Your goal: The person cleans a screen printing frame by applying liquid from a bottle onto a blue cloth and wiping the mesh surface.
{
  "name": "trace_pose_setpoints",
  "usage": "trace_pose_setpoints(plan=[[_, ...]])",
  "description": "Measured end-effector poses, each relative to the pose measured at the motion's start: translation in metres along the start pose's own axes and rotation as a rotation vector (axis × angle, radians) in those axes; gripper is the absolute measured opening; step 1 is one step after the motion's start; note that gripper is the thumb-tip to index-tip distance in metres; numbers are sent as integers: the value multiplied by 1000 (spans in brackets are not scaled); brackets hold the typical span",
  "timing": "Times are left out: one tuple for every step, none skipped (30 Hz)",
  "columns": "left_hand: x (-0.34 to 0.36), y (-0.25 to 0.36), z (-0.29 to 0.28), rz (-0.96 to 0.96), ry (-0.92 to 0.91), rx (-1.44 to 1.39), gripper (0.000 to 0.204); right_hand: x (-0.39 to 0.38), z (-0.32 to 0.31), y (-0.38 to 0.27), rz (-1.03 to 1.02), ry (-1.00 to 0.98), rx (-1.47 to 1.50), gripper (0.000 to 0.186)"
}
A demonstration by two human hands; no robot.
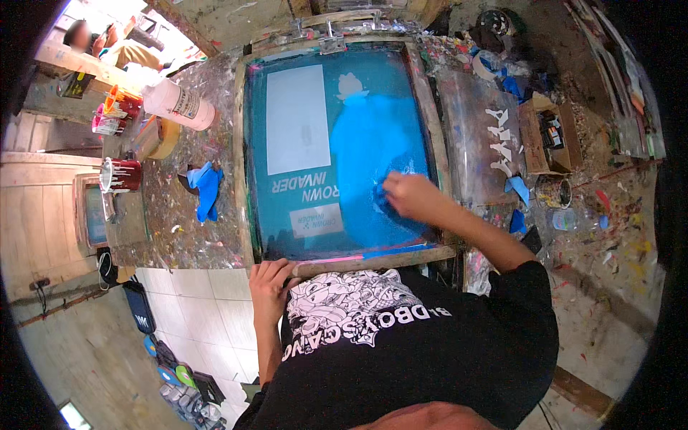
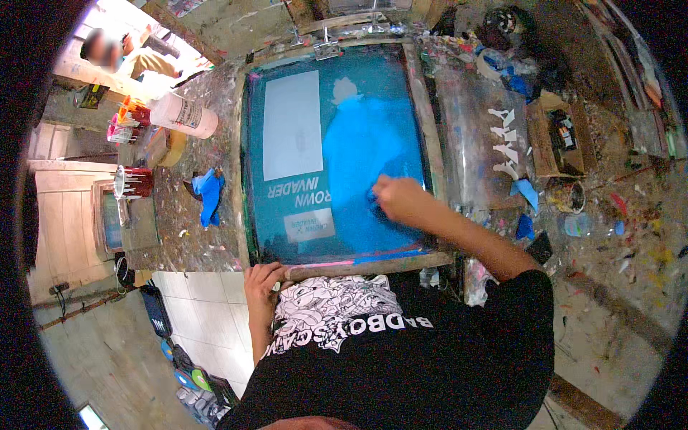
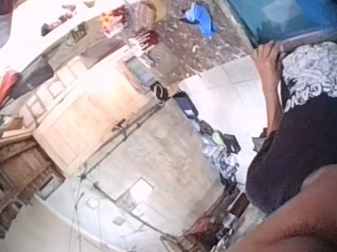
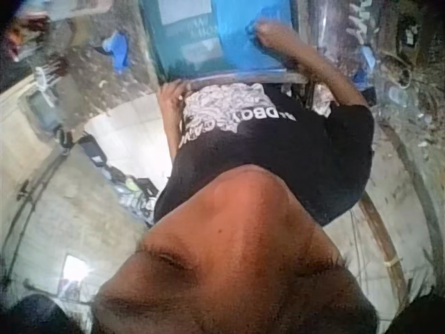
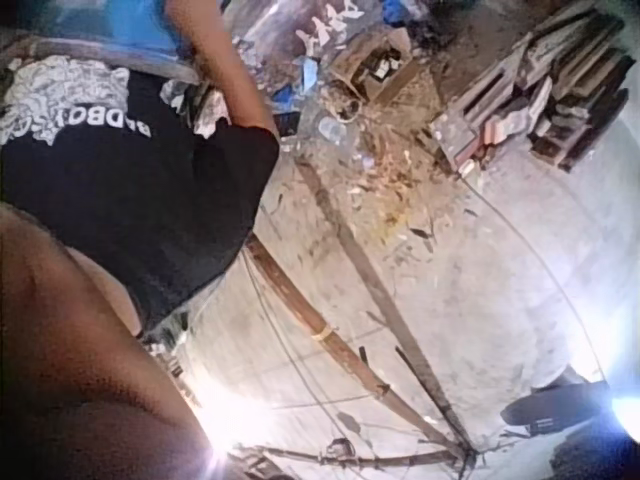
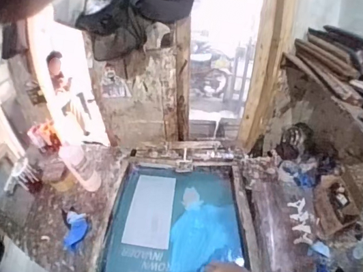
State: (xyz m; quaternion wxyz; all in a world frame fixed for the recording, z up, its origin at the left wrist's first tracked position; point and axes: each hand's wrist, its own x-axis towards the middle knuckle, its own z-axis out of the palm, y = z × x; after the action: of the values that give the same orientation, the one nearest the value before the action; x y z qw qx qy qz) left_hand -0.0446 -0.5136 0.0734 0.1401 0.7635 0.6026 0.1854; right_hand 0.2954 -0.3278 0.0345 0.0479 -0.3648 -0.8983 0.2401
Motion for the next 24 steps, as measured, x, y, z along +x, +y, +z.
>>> trace_pose_setpoints(plan=[[3,1,-2,1,10,-8,35,9,-6,28,3,3,2,12],[3,1,-2,4,5,-25,35,17,-11,62,74,118,-134,12],[1,1,-2,1,-4,-24,35,25,-17,73,130,233,-273,12],[-1,1,-3,-4,-16,-25,35,21,-9,70,132,228,-266,12],[1,-1,-2,-4,-15,-22,35,23,-8,58,124,210,-180,12],[0,-3,0,-2,-10,-2,35,26,-5,45,112,202,-93,12],[-1,-4,2,12,2,-1,35,23,9,29,50,127,-9,13],[-2,-4,2,13,4,6,35,22,9,6,7,50,-26,15],[-2,-3,2,13,5,14,35,24,6,-7,-36,-27,-44,18],[-2,-1,1,-7,9,6,35,37,4,11,-42,-12,-45,18],[-1,0,-1,-1,5,6,35,50,2,46,49,38,-62,16],[-1,0,-1,7,4,7,35,63,1,73,141,82,-77,15],[2,0,-1,17,6,8,35,75,-2,89,146,80,-76,15],[3,1,1,12,28,14,35,92,-14,97,119,188,-168,14],[2,1,1,6,36,16,35,101,-19,99,92,297,-259,14],[0,1,1,8,20,18,35,98,-9,90,81,299,-263,14],[-3,-1,1,-2,14,26,35,94,-4,55,-93,172,-143,14],[-5,-3,2,12,6,30,35,92,-4,36,-252,45,-28,14],[-1,-4,1,14,20,34,35,98,-5,45,-259,50,-39,14],[1,-4,1,19,24,17,35,106,-1,62,-292,162,-110,13],[-3,-2,2,16,13,-7,34,110,3,78,-317,261,-168,13],[-1,-3,2,25,12,-1,34,117,-5,94,-12,274,-54,16],[-3,-4,1,8,-6,5,33,122,-6,98,-13,255,-46,16],[-1,-3,0,11,5,4,33,127,-12,101,-77,246,-88,18]])
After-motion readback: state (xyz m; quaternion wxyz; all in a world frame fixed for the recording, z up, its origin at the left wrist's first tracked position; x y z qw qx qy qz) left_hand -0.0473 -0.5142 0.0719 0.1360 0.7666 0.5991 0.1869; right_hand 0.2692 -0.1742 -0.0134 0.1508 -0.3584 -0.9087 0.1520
